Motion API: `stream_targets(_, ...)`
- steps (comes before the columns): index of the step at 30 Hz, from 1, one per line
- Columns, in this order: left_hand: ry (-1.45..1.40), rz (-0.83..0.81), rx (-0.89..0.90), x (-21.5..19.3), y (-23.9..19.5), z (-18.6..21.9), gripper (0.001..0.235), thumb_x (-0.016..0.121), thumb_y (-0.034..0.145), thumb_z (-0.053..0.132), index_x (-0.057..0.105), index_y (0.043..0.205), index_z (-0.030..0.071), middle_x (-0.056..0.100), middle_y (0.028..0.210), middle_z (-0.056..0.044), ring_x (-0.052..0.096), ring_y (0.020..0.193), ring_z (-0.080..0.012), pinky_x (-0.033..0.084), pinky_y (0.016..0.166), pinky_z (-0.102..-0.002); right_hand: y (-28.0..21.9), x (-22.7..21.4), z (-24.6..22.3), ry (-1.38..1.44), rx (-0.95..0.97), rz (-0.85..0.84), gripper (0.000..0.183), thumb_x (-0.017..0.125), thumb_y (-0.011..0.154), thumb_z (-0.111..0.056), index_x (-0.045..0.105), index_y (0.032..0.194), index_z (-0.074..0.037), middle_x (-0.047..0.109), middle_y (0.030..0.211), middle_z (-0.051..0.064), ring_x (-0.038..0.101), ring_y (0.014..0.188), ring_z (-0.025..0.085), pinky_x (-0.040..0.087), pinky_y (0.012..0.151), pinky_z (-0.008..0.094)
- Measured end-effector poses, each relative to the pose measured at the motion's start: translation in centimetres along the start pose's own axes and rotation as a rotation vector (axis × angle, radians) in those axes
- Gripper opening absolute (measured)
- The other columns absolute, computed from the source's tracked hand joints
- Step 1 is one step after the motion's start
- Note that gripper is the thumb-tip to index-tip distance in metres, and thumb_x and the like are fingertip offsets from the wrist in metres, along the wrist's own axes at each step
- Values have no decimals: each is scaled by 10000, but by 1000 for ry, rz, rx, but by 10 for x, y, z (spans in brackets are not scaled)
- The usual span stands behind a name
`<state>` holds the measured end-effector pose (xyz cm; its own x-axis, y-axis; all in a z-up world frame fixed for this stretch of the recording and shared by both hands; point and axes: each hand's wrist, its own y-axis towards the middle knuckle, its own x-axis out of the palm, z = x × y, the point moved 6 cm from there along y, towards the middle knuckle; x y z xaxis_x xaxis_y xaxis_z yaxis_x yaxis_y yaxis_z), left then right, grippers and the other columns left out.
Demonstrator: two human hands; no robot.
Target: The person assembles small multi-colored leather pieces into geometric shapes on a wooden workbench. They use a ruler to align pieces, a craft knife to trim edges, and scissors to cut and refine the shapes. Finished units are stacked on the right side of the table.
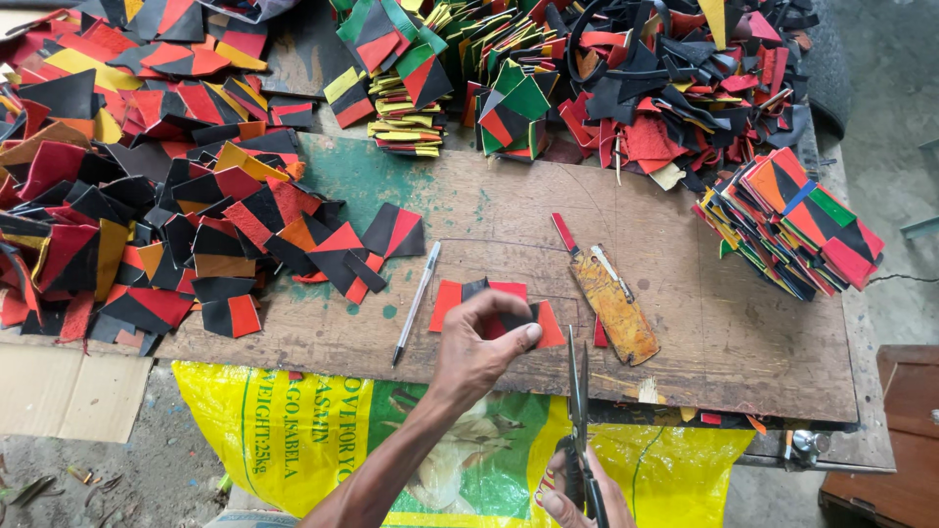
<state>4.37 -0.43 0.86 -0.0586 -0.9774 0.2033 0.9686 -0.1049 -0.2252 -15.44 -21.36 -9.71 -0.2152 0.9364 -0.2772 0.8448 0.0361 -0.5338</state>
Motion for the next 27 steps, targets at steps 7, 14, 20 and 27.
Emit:
stream_targets(7, 79, -114, 4, 11, -5, -5, 241, 841, 803, 105, 785, 1019, 13, 762, 862, -36, 698, 757, -64, 586, 680, -233, 3, 3, -48, -118, -82, -14, 733, 733, 732, -677, 578, 1104, -64, 559, 723, 35, 580, 685, 125, 495, 653, 312)
stream_targets(14, 59, -149, 16, 19, -16, 4, 237, 799, 834, 77, 779, 1052, -15, 742, 925, -57, 724, 802, -76, 615, 703, -229, 7, 12, -66, 16, -23, -39, 629, 748, 779, -542, 521, 1093, -47, 580, 581, 65, 632, 540, 137, 528, 526, 306)
stream_targets(20, 213, -121, -26, 21, -20, 9, 223, 812, 807, 74, 787, 1021, 17, 773, 886, -42, 721, 759, -59, 589, 659, -217, 7, 11, -62, 43, 0, -28, 640, 752, 768, -529, 532, 1152, -67, 569, 619, 70, 658, 556, 131, 552, 525, 312)
stream_targets(27, 285, -134, -27, 23, -22, 4, 156, 825, 795, 94, 799, 931, 22, 763, 830, -49, 688, 710, -66, 565, 631, -238, 5, 7, -45, 31, 124, 73, 294, 650, 880, -333, 631, 876, -40, 596, 582, 64, 609, 476, 150, 508, 484, 309)
